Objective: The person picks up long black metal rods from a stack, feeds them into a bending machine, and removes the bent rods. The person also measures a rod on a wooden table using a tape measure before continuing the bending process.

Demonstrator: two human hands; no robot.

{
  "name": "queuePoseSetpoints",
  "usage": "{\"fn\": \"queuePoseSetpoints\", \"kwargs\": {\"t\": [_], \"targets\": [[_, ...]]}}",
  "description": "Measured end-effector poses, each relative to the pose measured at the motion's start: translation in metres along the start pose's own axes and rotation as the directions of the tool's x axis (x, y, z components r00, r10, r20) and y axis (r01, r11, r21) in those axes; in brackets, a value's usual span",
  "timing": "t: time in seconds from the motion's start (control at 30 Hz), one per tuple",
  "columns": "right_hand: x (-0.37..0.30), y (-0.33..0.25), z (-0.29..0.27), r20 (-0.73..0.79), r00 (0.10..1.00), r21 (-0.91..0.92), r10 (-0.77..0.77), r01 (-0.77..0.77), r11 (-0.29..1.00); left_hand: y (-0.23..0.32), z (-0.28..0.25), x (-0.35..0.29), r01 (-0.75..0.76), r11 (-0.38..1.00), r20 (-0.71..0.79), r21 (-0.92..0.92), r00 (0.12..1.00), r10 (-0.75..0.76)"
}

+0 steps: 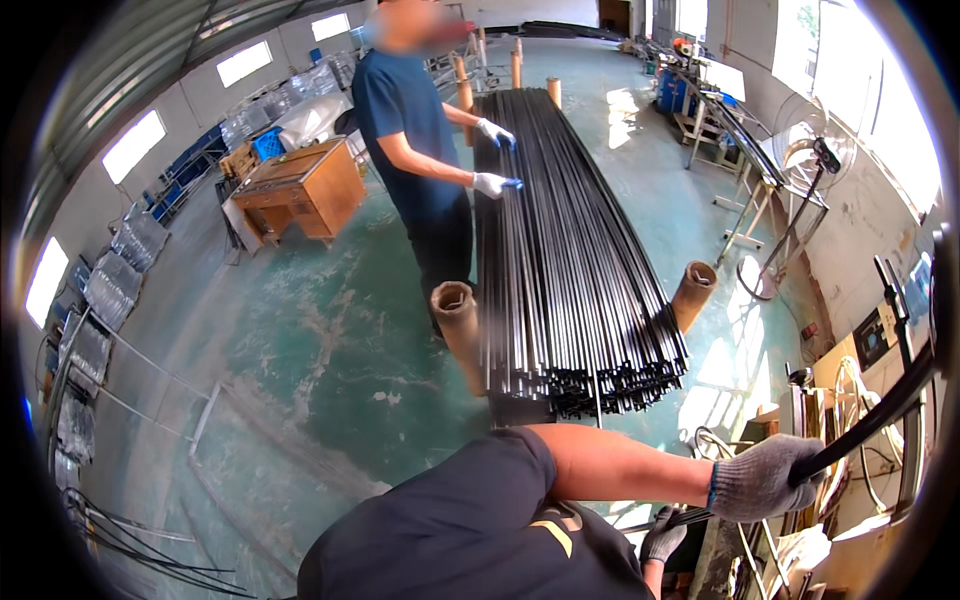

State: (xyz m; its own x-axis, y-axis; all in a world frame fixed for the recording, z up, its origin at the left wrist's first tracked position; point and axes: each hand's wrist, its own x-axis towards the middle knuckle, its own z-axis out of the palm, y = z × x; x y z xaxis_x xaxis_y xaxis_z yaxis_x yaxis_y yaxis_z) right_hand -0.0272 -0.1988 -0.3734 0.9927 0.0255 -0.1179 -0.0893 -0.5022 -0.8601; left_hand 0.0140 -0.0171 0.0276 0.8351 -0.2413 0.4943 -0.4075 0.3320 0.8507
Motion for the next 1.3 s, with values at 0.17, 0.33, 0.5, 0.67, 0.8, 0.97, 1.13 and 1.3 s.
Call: {"fn": "queuePoseSetpoints", "kwargs": {"t": [0.17,0.33,0.5,0.67,0.8,0.97,1.13,1.3], "targets": [[-0.048,-0.034,-0.06,-0.262,0.956,-0.031,-0.13,0.127,0.991,-0.005,0.021,0.021,0.024,1.0,0.05,-0.003,0.998,-0.024],[-0.088,0.014,-0.104,-0.335,0.94,-0.068,0.063,-0.091,0.993,-0.025,0.043,0.027,0.221,0.972,0.076,-0.075,0.973,-0.216],[-0.11,0.036,-0.126,-0.302,0.914,-0.108,0.269,-0.313,0.944,-0.07,0.038,0.027,0.335,0.942,0.109,-0.03,0.938,-0.331],[-0.111,0.033,-0.141,-0.273,0.89,-0.141,0.364,-0.412,0.9,-0.123,0.022,0.028,0.472,0.804,0.105,-0.362,0.878,-0.468],[-0.099,0.022,-0.151,-0.278,0.877,-0.173,0.393,-0.448,0.877,-0.146,0.009,0.047,0.572,0.755,-0.054,-0.321,0.785,-0.617],[-0.095,-0.001,-0.179,-0.343,0.845,-0.264,0.411,-0.506,0.821,-0.196,-0.007,0.073,0.564,0.704,-0.184,-0.431,0.709,-0.681],[-0.118,-0.044,-0.232,-0.542,0.767,-0.456,0.344,-0.612,0.646,-0.2,0.006,0.098,0.635,0.64,-0.172,-0.432,0.639,-0.75],[-0.083,-0.095,-0.201,-0.862,0.463,-0.501,-0.207,-0.717,0.485,-0.236,-0.048,0.108,0.678,0.559,-0.03,-0.478,0.623,-0.781]]}}
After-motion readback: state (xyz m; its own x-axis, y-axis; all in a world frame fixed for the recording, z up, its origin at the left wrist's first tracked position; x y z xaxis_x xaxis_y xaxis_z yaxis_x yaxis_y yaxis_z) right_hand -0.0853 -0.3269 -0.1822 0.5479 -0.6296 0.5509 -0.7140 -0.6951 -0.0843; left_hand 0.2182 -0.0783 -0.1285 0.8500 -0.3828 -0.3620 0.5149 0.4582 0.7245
